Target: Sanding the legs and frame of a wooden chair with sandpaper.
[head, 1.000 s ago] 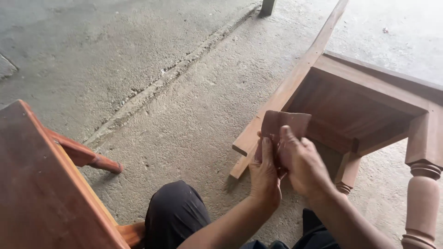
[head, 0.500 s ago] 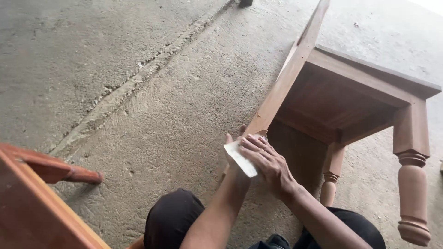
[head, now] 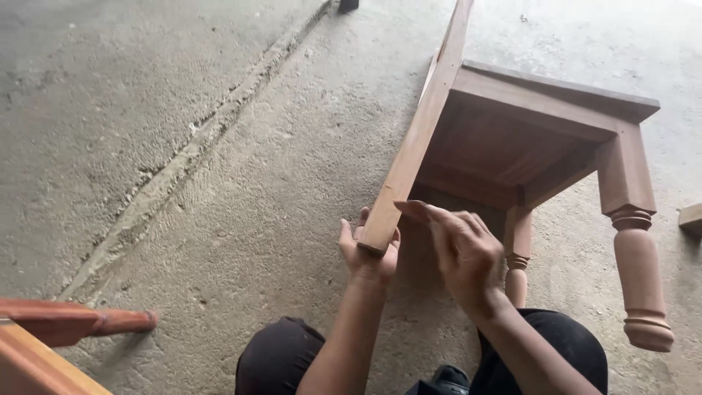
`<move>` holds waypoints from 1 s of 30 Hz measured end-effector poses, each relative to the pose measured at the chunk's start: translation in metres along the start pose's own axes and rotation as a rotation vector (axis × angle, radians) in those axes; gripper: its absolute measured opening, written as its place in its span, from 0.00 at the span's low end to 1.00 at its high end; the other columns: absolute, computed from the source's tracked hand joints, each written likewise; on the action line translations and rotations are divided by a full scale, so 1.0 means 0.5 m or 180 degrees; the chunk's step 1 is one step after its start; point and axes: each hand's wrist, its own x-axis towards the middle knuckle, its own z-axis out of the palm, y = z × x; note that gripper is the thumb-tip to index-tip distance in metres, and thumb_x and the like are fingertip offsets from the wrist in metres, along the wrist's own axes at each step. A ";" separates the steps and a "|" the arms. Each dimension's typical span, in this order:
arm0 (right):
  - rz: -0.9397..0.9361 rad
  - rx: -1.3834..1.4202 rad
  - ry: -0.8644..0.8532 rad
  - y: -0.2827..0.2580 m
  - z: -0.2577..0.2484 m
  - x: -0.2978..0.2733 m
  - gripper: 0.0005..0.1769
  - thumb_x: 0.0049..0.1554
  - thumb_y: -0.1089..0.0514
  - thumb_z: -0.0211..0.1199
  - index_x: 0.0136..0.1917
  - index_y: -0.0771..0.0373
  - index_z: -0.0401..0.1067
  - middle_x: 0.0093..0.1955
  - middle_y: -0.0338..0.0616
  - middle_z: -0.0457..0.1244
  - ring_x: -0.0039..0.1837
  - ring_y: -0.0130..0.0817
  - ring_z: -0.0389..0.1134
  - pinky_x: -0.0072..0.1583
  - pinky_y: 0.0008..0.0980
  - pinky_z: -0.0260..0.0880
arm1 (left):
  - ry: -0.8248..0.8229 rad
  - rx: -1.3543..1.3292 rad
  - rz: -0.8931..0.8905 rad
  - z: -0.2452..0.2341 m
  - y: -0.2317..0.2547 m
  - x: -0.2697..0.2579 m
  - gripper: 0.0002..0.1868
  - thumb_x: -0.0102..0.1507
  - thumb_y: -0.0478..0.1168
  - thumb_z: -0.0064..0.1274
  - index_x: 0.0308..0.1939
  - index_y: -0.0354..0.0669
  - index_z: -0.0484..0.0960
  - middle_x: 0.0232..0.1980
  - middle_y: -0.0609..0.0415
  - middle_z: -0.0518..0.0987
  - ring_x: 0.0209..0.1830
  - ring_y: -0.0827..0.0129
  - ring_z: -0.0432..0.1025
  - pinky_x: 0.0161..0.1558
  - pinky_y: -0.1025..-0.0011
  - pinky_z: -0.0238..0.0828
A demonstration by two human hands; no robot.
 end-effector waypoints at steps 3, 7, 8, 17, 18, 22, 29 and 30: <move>-0.0590 -0.1034 0.0054 0.036 0.071 -0.004 0.13 0.62 0.61 0.66 0.60 0.54 0.79 0.49 0.44 0.70 0.48 0.35 0.71 0.47 0.40 0.74 | 0.0601 0.0381 0.0255 -0.033 0.019 0.001 0.32 0.71 0.69 0.34 0.62 0.50 0.71 0.60 0.44 0.76 0.54 0.53 0.70 0.52 0.57 0.70; -0.0608 -0.1391 -0.1101 -0.019 0.049 0.028 0.30 0.49 0.48 0.75 0.65 0.40 0.77 0.60 0.49 0.59 0.65 0.50 0.57 0.63 0.59 0.61 | -0.0064 0.1577 0.0688 -0.020 0.030 -0.005 0.42 0.68 0.67 0.31 0.69 0.33 0.66 0.61 0.34 0.73 0.57 0.40 0.72 0.55 0.45 0.75; -0.0596 -0.1236 -0.1333 -0.032 0.028 0.034 0.36 0.44 0.44 0.78 0.66 0.38 0.76 0.66 0.51 0.55 0.72 0.56 0.50 0.68 0.67 0.53 | 0.0493 0.2403 0.1538 0.005 0.026 -0.020 0.42 0.64 0.67 0.32 0.68 0.36 0.66 0.60 0.35 0.73 0.56 0.38 0.73 0.53 0.43 0.78; -0.1481 -0.0229 -0.1210 0.098 0.089 0.007 0.24 0.58 0.54 0.68 0.68 0.42 0.75 0.78 0.32 0.58 0.83 0.50 0.51 0.72 0.53 0.67 | -0.0762 0.1910 0.0914 -0.202 0.119 0.132 0.34 0.75 0.54 0.29 0.65 0.22 0.69 0.53 0.27 0.72 0.44 0.42 0.71 0.37 0.54 0.76; -0.1485 -0.0227 -0.1201 0.083 0.102 0.020 0.24 0.58 0.54 0.68 0.68 0.42 0.75 0.78 0.32 0.58 0.83 0.50 0.51 0.72 0.53 0.67 | -0.0769 0.1917 0.0916 -0.219 0.123 0.142 0.34 0.75 0.54 0.29 0.65 0.22 0.69 0.53 0.27 0.72 0.44 0.42 0.71 0.37 0.54 0.76; -0.1306 -0.0728 -0.1333 0.041 0.103 0.038 0.19 0.59 0.60 0.65 0.64 0.47 0.76 0.73 0.33 0.65 0.78 0.50 0.57 0.63 0.49 0.73 | -0.0551 0.1695 0.0464 -0.186 0.074 0.092 0.32 0.73 0.57 0.28 0.65 0.32 0.69 0.54 0.36 0.74 0.48 0.49 0.73 0.43 0.56 0.78; -0.1559 -0.0986 -0.0396 0.025 0.080 -0.004 0.15 0.59 0.61 0.63 0.60 0.57 0.77 0.68 0.47 0.67 0.75 0.46 0.64 0.75 0.52 0.63 | 0.0332 0.1390 0.0771 0.064 0.026 -0.031 0.32 0.74 0.55 0.26 0.65 0.29 0.69 0.58 0.34 0.77 0.54 0.51 0.77 0.56 0.58 0.81; -0.1553 -0.0961 -0.0446 0.028 0.097 0.017 0.15 0.59 0.61 0.63 0.60 0.57 0.77 0.68 0.47 0.67 0.75 0.46 0.64 0.75 0.52 0.63 | 0.0379 0.1368 0.0792 0.048 0.034 -0.032 0.32 0.74 0.55 0.26 0.65 0.29 0.69 0.58 0.34 0.77 0.54 0.51 0.77 0.56 0.58 0.81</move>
